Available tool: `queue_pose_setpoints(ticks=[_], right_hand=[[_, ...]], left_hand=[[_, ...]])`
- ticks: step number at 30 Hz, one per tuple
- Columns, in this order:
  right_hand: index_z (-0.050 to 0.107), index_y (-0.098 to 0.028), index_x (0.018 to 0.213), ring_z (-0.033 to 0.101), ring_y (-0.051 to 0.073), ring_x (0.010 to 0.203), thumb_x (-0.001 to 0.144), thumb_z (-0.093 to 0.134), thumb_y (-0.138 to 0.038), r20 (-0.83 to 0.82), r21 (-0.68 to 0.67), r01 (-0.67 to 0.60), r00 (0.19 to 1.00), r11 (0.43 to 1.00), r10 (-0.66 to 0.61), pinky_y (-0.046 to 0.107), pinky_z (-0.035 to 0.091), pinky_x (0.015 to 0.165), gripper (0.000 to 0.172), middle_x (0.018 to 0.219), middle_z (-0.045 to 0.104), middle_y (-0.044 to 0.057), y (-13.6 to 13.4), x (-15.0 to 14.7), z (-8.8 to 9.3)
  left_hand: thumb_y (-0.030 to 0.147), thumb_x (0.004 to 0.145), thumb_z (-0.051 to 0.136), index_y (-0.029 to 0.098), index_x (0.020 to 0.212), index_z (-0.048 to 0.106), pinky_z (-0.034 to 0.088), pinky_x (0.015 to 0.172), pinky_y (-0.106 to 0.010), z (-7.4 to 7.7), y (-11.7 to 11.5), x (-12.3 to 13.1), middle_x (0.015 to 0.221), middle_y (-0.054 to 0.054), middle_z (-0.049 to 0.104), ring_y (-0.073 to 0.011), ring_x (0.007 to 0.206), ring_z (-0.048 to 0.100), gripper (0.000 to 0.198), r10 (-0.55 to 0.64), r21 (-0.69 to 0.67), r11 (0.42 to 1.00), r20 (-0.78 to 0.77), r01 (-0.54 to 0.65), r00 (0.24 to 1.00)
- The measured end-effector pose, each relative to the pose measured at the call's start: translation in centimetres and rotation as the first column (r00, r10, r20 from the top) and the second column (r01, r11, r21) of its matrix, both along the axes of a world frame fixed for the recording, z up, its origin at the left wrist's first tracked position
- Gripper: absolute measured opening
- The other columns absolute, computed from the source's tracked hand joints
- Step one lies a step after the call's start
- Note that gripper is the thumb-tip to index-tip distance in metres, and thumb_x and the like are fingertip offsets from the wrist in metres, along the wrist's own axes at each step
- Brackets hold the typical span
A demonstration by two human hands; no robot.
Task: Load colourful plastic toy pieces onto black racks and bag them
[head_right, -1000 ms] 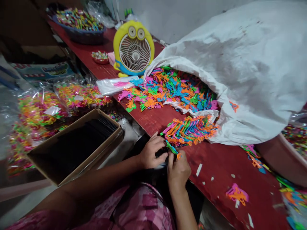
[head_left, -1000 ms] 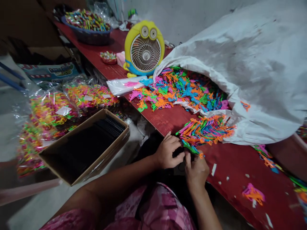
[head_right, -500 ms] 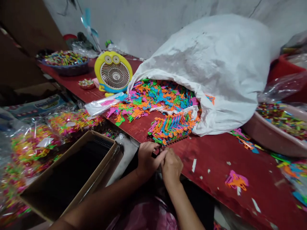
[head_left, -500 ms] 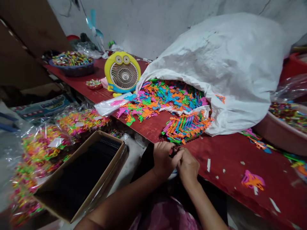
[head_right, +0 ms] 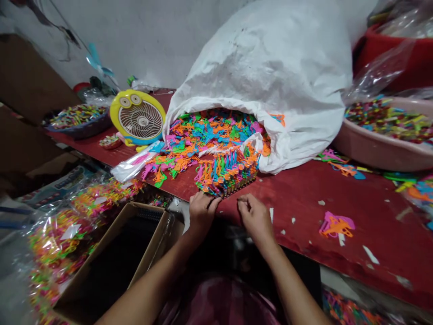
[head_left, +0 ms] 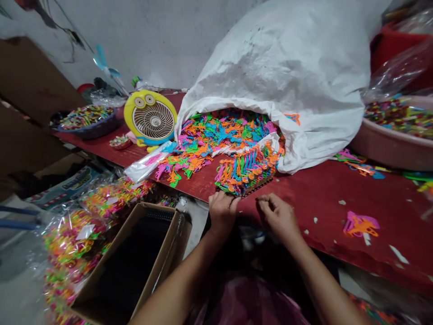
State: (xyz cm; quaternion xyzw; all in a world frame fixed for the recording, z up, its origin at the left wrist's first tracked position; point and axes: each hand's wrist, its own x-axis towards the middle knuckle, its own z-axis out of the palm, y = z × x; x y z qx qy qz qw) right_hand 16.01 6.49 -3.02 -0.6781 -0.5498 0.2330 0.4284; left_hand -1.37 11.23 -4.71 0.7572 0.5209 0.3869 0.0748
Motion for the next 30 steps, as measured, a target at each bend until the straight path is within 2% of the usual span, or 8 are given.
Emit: queue_pose_setpoints(ticks=[6, 8, 11, 13, 16, 19, 22, 30], right_hand=[[0.067, -0.015, 0.09, 0.054, 0.014, 0.059, 0.085, 0.052, -0.039, -0.113, 0.04, 0.111, 0.988, 0.993, -0.106, 0.025, 0.042, 0.056, 0.029, 0.066, 0.061, 0.001, 0.4, 1.6, -0.1], [0.066, -0.014, 0.1, 0.055, 0.014, 0.062, 0.086, 0.051, -0.034, -0.079, 0.165, 0.22, 0.975, 0.961, -0.21, 0.027, 0.046, 0.06, 0.029, 0.072, 0.062, 0.003, 0.9, 1.7, 0.3], [0.06, -0.015, 0.121, 0.061, 0.019, 0.082, 0.085, 0.051, -0.024, 0.025, 0.441, 0.309, 0.934, 0.843, -0.356, 0.033, 0.051, 0.073, 0.038, 0.101, 0.063, 0.011, 1.8, 1.6, 1.7], [0.058, -0.017, 0.128, 0.06, 0.024, 0.104, 0.085, 0.05, -0.019, 0.119, 0.577, 0.228, 0.926, 0.784, -0.357, 0.039, 0.05, 0.088, 0.044, 0.118, 0.06, 0.015, 2.4, 1.5, 3.3], [0.06, -0.022, 0.128, 0.053, 0.027, 0.122, 0.085, 0.048, -0.016, 0.289, 0.644, 0.017, 0.92, 0.765, -0.264, 0.045, 0.041, 0.104, 0.044, 0.125, 0.062, 0.012, 3.0, 1.3, 5.8], [0.064, -0.026, 0.123, 0.051, 0.026, 0.126, 0.087, 0.049, -0.015, 0.44, 0.581, -0.229, 0.896, 0.781, -0.065, 0.046, 0.035, 0.107, 0.041, 0.121, 0.067, 0.005, 3.5, 0.9, 7.6], [0.069, -0.026, 0.116, 0.051, 0.025, 0.125, 0.089, 0.052, -0.019, 0.519, 0.508, -0.402, 0.849, 0.762, 0.102, 0.045, 0.032, 0.106, 0.033, 0.115, 0.07, 0.003, 4.1, 0.4, 8.6], [0.068, -0.029, 0.117, 0.052, 0.022, 0.12, 0.094, 0.054, -0.028, 0.629, 0.294, -0.61, 0.703, 0.736, 0.332, 0.046, 0.024, 0.107, 0.027, 0.111, 0.071, 0.003, 4.9, -0.8, 9.4]], left_hand=[[0.026, 0.091, 0.062, 0.02, 0.081, 0.07, 0.033, 0.075, -0.032, 0.6, 0.6, -0.5, 0.086, -0.003, 0.069, -0.0189, 0.086, 0.058, 0.015, -0.083, -0.065, 0.995, -0.07, 0.079, 0.994], [0.026, 0.092, 0.062, 0.02, 0.08, 0.07, 0.032, 0.075, -0.032, 0.7, 0.8, -0.6, 0.086, -0.004, 0.069, -0.0192, 0.087, 0.059, 0.016, -0.097, -0.068, 0.994, -0.121, 0.09, 0.988], [0.028, 0.093, 0.06, 0.019, 0.078, 0.07, 0.032, 0.074, -0.033, 0.7, 0.9, -0.6, 0.084, -0.005, 0.069, -0.0199, 0.085, 0.058, 0.02, -0.091, -0.048, 0.995, -0.196, 0.083, 0.976], [0.03, 0.093, 0.058, 0.018, 0.077, 0.069, 0.033, 0.074, -0.033, 0.7, 0.9, -0.6, 0.082, -0.006, 0.068, -0.0203, 0.084, 0.058, 0.023, -0.084, -0.032, 0.996, -0.222, 0.079, 0.971], [0.031, 0.094, 0.057, 0.018, 0.078, 0.07, 0.035, 0.074, -0.033, 0.7, 0.7, -0.4, 0.08, -0.007, 0.068, -0.0205, 0.083, 0.059, 0.024, -0.073, -0.03, 0.997, -0.207, 0.068, 0.976], [0.03, 0.093, 0.058, 0.019, 0.085, 0.072, 0.037, 0.076, -0.033, 0.7, 0.6, 0.1, 0.086, -0.007, 0.069, -0.0208, 0.088, 0.06, 0.019, -0.067, -0.055, 0.997, -0.167, 0.058, 0.984], [0.027, 0.089, 0.061, 0.02, 0.088, 0.072, 0.039, 0.076, -0.033, 0.7, 0.5, 0.6, 0.09, -0.006, 0.07, -0.021, 0.089, 0.061, 0.013, -0.044, -0.083, 0.996, -0.145, 0.032, 0.988], [0.025, 0.084, 0.063, 0.021, 0.091, 0.072, 0.038, 0.075, -0.036, 0.8, 0.8, 1.0, 0.091, -0.006, 0.071, -0.0244, 0.092, 0.062, 0.012, -0.042, -0.15, 0.989, -0.177, 0.015, 0.983]])
